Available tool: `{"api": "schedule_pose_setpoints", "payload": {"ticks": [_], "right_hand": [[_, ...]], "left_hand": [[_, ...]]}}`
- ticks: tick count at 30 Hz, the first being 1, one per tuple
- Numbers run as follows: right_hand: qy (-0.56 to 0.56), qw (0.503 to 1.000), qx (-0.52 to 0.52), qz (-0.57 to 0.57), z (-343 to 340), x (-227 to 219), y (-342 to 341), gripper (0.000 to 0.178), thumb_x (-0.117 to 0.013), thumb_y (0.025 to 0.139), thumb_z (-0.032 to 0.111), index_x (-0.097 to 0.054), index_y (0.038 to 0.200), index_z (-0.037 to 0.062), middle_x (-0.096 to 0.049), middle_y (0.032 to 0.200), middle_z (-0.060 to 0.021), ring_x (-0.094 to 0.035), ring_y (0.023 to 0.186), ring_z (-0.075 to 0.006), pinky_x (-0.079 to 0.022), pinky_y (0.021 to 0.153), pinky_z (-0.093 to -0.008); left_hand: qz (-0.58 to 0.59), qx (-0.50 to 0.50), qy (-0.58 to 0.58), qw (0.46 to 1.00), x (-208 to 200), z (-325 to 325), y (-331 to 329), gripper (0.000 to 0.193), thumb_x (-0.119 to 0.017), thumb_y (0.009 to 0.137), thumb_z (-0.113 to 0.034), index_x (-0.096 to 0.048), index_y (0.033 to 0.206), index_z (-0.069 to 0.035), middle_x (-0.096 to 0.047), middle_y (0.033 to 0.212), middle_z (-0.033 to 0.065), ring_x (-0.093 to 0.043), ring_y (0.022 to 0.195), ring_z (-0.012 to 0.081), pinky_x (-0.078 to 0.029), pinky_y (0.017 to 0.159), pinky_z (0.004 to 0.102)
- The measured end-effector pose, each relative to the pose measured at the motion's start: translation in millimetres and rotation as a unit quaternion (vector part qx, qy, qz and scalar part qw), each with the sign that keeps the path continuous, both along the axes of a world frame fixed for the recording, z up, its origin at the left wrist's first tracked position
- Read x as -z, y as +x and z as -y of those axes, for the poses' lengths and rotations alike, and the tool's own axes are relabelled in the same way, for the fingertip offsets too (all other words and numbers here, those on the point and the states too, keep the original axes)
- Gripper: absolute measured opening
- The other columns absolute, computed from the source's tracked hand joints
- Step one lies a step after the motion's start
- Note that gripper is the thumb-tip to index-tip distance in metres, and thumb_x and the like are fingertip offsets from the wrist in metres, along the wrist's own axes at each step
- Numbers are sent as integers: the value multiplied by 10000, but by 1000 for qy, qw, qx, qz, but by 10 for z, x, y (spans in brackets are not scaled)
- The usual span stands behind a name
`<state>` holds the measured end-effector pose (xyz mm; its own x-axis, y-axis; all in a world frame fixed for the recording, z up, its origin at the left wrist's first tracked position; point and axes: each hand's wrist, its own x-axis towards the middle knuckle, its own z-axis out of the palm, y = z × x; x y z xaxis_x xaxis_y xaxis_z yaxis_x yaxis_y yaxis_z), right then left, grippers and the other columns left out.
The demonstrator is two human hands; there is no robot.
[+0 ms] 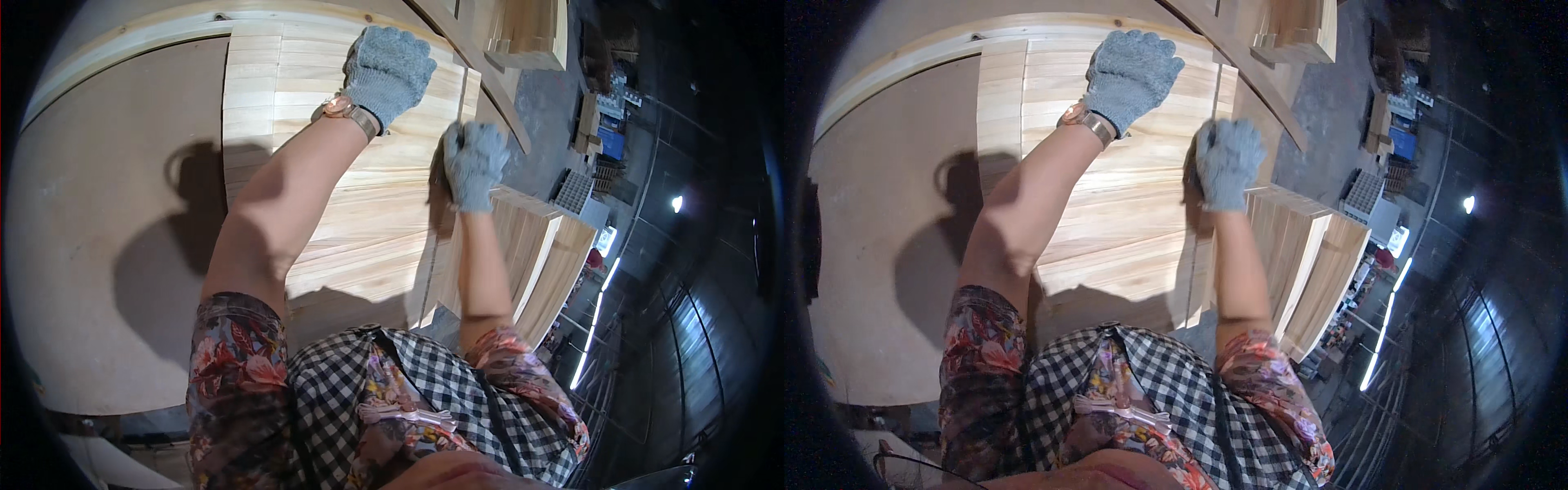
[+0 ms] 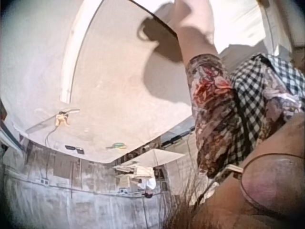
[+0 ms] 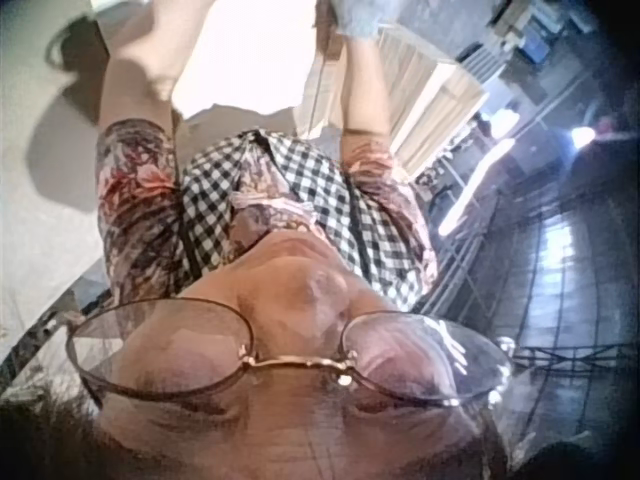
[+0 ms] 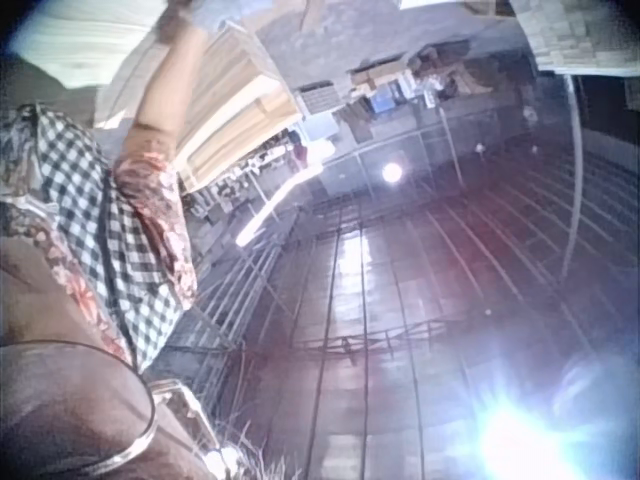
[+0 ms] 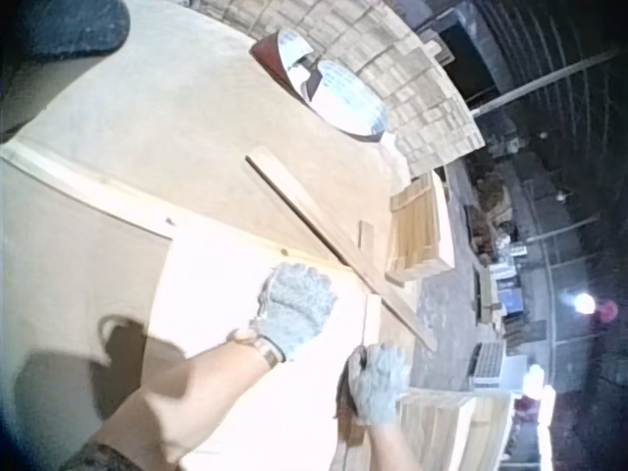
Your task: Sanding the surface and edges of a wooden panel using a hand-held sanding block.
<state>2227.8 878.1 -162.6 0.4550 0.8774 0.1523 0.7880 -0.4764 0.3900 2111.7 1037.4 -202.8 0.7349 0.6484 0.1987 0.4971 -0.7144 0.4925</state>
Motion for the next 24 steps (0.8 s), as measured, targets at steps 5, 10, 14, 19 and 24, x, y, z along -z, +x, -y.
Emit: {"api": "schedule_pose_setpoints", "payload": {"ticks": [5,10,14,19,24], "right_hand": [[71,996,-56,12,-615,4,396,323,-581,896,376,-677,778,90,-596,871,-156,-577,846,-327,-452,695,-475],[13,999,16,-39,201,83,-63,293,-632,871,325,-624,704,85,-592,795,-147,-579,783,-330,-446,666,-483],[34,997,-51,-38,540,126,-25,229,-641,860,289,-634,745,91,-591,818,-145,-583,800,-334,-451,691,-472],[123,989,-81,3,-415,115,726,327,-567,893,367,-667,772,80,-603,836,-152,-591,823,-330,-464,722,-482],[112,993,17,-35,354,214,-15,295,-609,882,336,-650,733,85,-593,768,-149,-589,777,-327,-457,703,-479]], "left_hand": [[-4,20,15,1000,-30,8,34,244,-518,930,-267,-697,990,-113,-678,945,108,-653,926,272,-526,800,445],[-15,14,-1,1000,-15,-10,21,237,-512,936,-255,-704,984,-126,-677,946,103,-654,930,271,-535,786,438],[-1,14,19,1000,-20,5,42,243,-509,944,-262,-710,981,-131,-685,942,97,-661,909,277,-540,758,448],[-1,59,70,996,-70,6,165,295,-504,946,-320,-702,984,-104,-690,955,114,-665,902,289,-537,769,457],[29,35,34,998,-62,25,175,263,-531,915,-289,-731,931,-120,-707,934,116,-679,885,284,-538,737,464]]}}
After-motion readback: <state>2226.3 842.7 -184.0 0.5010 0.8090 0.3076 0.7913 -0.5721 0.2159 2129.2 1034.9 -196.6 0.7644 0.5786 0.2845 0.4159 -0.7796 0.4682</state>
